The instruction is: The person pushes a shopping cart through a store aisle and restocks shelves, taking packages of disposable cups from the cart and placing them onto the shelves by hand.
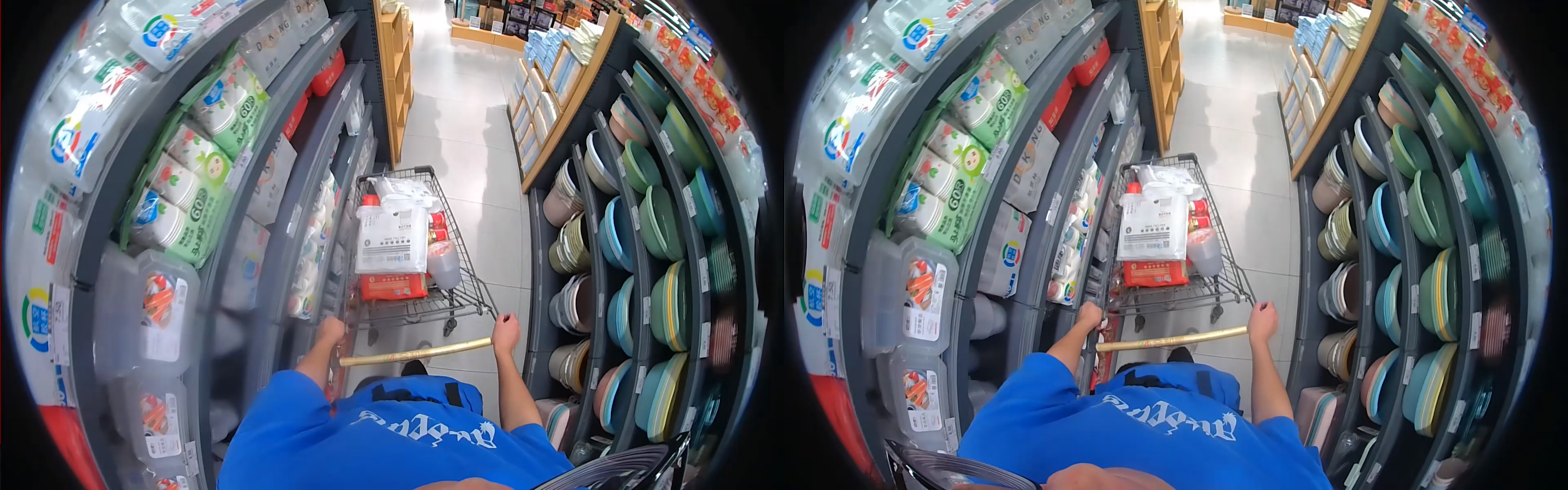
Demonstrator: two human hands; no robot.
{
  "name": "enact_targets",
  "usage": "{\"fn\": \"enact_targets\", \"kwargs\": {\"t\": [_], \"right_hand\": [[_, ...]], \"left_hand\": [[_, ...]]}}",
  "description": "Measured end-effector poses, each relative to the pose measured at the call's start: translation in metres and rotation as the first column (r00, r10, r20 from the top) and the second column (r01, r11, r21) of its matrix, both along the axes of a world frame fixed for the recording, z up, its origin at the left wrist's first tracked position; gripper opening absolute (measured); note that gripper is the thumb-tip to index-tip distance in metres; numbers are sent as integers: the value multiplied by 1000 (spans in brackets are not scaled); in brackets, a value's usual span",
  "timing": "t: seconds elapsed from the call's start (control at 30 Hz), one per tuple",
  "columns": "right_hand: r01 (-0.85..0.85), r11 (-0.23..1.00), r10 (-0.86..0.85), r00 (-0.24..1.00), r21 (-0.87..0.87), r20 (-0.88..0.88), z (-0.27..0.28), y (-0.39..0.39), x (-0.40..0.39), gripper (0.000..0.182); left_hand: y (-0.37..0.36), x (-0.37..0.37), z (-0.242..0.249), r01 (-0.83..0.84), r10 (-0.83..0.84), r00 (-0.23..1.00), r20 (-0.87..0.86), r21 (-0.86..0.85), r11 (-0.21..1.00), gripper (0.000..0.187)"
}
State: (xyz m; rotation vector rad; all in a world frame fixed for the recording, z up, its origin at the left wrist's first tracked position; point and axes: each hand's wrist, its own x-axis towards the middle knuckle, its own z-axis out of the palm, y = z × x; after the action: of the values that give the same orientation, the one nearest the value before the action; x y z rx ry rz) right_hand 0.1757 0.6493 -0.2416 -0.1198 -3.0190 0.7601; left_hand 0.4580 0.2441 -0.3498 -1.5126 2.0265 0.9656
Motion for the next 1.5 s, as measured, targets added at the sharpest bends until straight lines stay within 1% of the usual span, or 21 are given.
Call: {"fn": "enact_targets", "kwargs": {"t": [0.1, 0.2, 0.23, 0.27, 0.3, 0.5, 0.53, 0.63, 0.67, 0.77, 0.8, 0.9, 0.93, 1.0, 1.07, 1.17, 1.2, 1.3, 1.33, 1.43, 1.5], "right_hand": [[-10, 1000, 10, 1000, 18, 30, 3, -13, -30, 28], [-19, 999, 17, 999, 39, 45, 8, -31, -61, 28], [-23, 999, 21, 999, 47, 46, 9, -34, -69, 28], [-30, 998, 28, 999, 51, 47, 11, -40, -80, 28], [-34, 998, 31, 998, 52, 46, 13, -45, -89, 29], [-45, 985, 21, 989, 166, 143, 25, -80, -141, 36], [-59, 980, 26, 985, 191, 173, 28, -86, -150, 37], [-102, 967, 42, 968, 235, 246, 39, -101, -176, 42], [-107, 966, 45, 966, 235, 256, 38, -107, -184, 42], [-118, 965, 44, 953, 234, 300, 39, -120, -213, 40], [-116, 965, 36, 947, 235, 321, 40, -124, -218, 40], [-121, 950, 6, 929, 287, 370, 42, -138, -244, 32], [-112, 950, 4, 937, 291, 348, 42, -142, -254, 31], [-91, 951, -5, 951, 296, 309, 42, -149, -262, 30], [-91, 955, 0, 951, 281, 310, 42, -155, -275, 30], [-90, 960, 10, 958, 266, 288, 52, -175, -291, 29], [-92, 959, 13, 959, 267, 284, 58, -183, -297, 29], [-107, 958, 31, 961, 265, 275, 56, -196, -320, 29], [-122, 960, 50, 960, 251, 275, 55, -198, -328, 29], [-130, 958, 59, 961, 257, 269, 55, -208, -346, 29], [-122, 953, 49, 965, 277, 258, 60, -216, -354, 29]], "left_hand": [[-7, -31, 11, -30, 28, 999, -36, -58, 998, 35], [-24, -57, 10, 5, -5, 1000, -26, 4, 1000, 35], [-31, -65, 19, -5, 6, 1000, -7, 113, 994, 35], [-37, -70, -4, -31, 32, 999, -23, 53, 998, 35], [-38, -81, -3, -55, 55, 998, -42, -9, 998, 35], [-69, -135, -2, -44, 42, 996, -78, -28, 999, 33], [-70, -146, 16, -34, 32, 996, -79, -22, 999, 32], [-78, -179, 56, -149, 151, 988, -16, 104, 983, 30], [-85, -187, 60, -92, 96, 995, -37, 116, 989, 31], [-95, -207, 47, 42, -48, 997, -68, -83, 996, 32], [-99, -211, 25, -14, -2, 996, -91, -171, 985, 32], [-112, -235, 28, -14, 4, 997, -78, -125, 992, 32], [-117, -245, 41, -18, 15, 997, -81, -37, 999, 32], [-124, -256, 30, -32, 26, 995, -98, -61, 998, 32], [-132, -273, 53, -48, 42, 994, -100, -56, 997, 33], [-146, -291, 37, -55, 39, 995, -97, -173, 983, 33], [-151, -298, 41, -72, 52, 992, -119, -168, 983, 33], [-176, -327, 55, -134, 141, 988, -62, 100, 986, 33], [-178, -337, 80, -151, 158, 985, -63, 104, 983, 32], [-198, -351, 43, -115, 118, 987, -105, 37, 993, 32], [-204, -363, 46, -169, 180, 980, -82, 124, 978, 32]]}}
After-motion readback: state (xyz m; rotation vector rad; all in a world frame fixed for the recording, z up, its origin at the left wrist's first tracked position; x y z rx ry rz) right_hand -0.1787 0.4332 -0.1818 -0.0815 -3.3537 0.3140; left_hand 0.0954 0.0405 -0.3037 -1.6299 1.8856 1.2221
